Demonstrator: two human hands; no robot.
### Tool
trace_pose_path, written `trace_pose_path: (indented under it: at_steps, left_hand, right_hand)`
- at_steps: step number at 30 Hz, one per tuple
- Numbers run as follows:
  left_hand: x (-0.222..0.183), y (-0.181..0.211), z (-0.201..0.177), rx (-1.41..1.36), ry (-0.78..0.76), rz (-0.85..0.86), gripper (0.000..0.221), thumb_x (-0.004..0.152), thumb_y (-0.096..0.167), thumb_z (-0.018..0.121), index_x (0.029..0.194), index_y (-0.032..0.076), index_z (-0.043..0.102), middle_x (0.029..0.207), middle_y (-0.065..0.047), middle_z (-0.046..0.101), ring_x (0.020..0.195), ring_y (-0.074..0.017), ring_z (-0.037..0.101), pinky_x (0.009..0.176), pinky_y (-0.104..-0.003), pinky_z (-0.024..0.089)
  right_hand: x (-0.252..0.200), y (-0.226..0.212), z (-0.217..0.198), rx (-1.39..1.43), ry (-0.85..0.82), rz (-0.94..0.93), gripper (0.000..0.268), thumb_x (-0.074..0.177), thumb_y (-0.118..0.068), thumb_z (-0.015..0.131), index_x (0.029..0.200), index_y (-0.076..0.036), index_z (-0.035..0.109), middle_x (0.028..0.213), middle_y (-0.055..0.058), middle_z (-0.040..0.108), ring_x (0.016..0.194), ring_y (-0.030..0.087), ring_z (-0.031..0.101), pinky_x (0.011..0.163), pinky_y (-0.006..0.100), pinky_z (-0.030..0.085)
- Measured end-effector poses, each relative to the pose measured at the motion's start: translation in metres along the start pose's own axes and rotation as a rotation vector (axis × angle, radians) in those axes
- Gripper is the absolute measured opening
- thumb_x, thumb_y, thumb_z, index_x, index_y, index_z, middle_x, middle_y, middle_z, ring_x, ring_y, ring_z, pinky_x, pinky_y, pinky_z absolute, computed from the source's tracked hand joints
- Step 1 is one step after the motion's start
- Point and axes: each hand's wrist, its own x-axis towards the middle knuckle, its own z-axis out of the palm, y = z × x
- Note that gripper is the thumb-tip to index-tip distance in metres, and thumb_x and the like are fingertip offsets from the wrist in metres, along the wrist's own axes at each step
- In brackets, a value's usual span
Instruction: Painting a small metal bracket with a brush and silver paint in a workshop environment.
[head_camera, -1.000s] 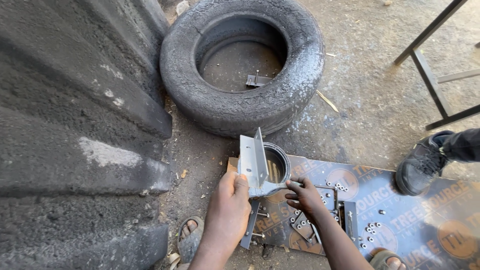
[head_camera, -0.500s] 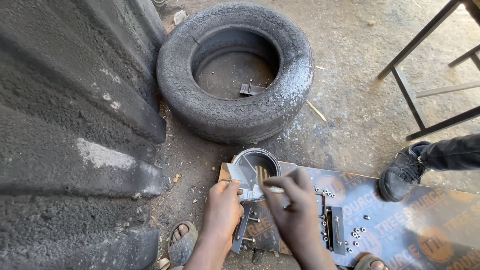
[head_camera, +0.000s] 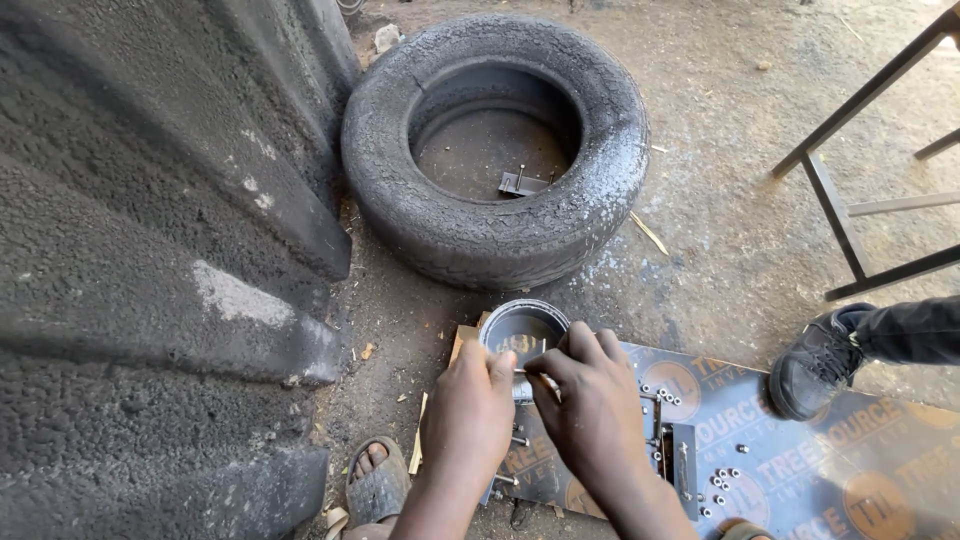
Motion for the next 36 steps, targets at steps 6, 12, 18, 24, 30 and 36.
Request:
trace_pose_path:
  at_steps: [6,12,18,24,30,36]
  left_hand:
    - [-0.001,-0.007,-0.003,0.278,0.008,0.386,0.013,0.096,0.021,0.068,0.106,0.020,0.075,0.103,-0.004,0.064,0.103,-0.0279,0.063,0.080,-0.049,0.054]
    - [0.003,-0.013,-0.001,0.422,0.039,0.531,0.008,0.095,0.017,0.069,0.094,0.010,0.074,0.091,-0.004,0.067,0.093,-0.0241,0.063,0.074,-0.045,0.054]
    - [0.009,-0.013,0.000,0.475,-0.036,0.250,0.016,0.101,0.023,0.059,0.112,0.016,0.069,0.118,0.001,0.066,0.100,-0.0149,0.064,0.095,-0.038,0.053]
    - [0.007,-0.011,0.000,0.565,-0.010,0.152,0.019,0.104,0.028,0.054,0.116,0.019,0.065,0.112,0.004,0.067,0.103,-0.0148,0.064,0.096,-0.039,0.047]
    - [0.006,-0.007,-0.006,0.475,0.063,0.031,0.022,0.107,0.035,0.046,0.110,0.023,0.065,0.102,0.007,0.072,0.096,-0.0146,0.066,0.099,-0.040,0.047]
    - [0.008,-0.010,-0.007,0.283,0.133,-0.024,0.021,0.102,0.033,0.049,0.093,0.020,0.063,0.097,0.001,0.073,0.090,-0.0275,0.064,0.078,-0.045,0.047]
  right_hand:
    - [0.002,0.016,-0.010,0.004,-0.190,-0.053,0.009,0.088,-0.031,0.074,0.084,-0.024,0.076,0.083,0.002,0.051,0.082,0.028,0.048,0.073,0.041,0.043]
    - [0.003,0.022,-0.004,0.003,-0.185,-0.143,0.014,0.091,-0.037,0.073,0.084,-0.025,0.075,0.082,0.000,0.050,0.077,0.026,0.046,0.069,0.040,0.042]
    - [0.005,0.048,-0.026,0.302,-0.111,0.221,0.031,0.090,-0.030,0.074,0.121,-0.024,0.076,0.084,-0.001,0.052,0.080,0.017,0.053,0.079,0.031,0.045]
    - [-0.067,0.141,0.065,0.104,-0.483,0.853,0.024,0.096,-0.034,0.058,0.096,-0.018,0.076,0.086,0.005,0.079,0.082,0.024,0.073,0.070,0.042,0.050]
    - [-0.196,0.170,0.168,-0.093,-0.893,1.006,0.024,0.094,-0.031,0.055,0.103,-0.014,0.069,0.107,0.008,0.076,0.098,0.032,0.074,0.083,0.046,0.060]
    - [-0.214,0.173,0.195,-0.165,-0.933,0.971,0.019,0.097,-0.019,0.048,0.108,-0.016,0.064,0.112,0.008,0.066,0.096,0.036,0.073,0.078,0.050,0.059]
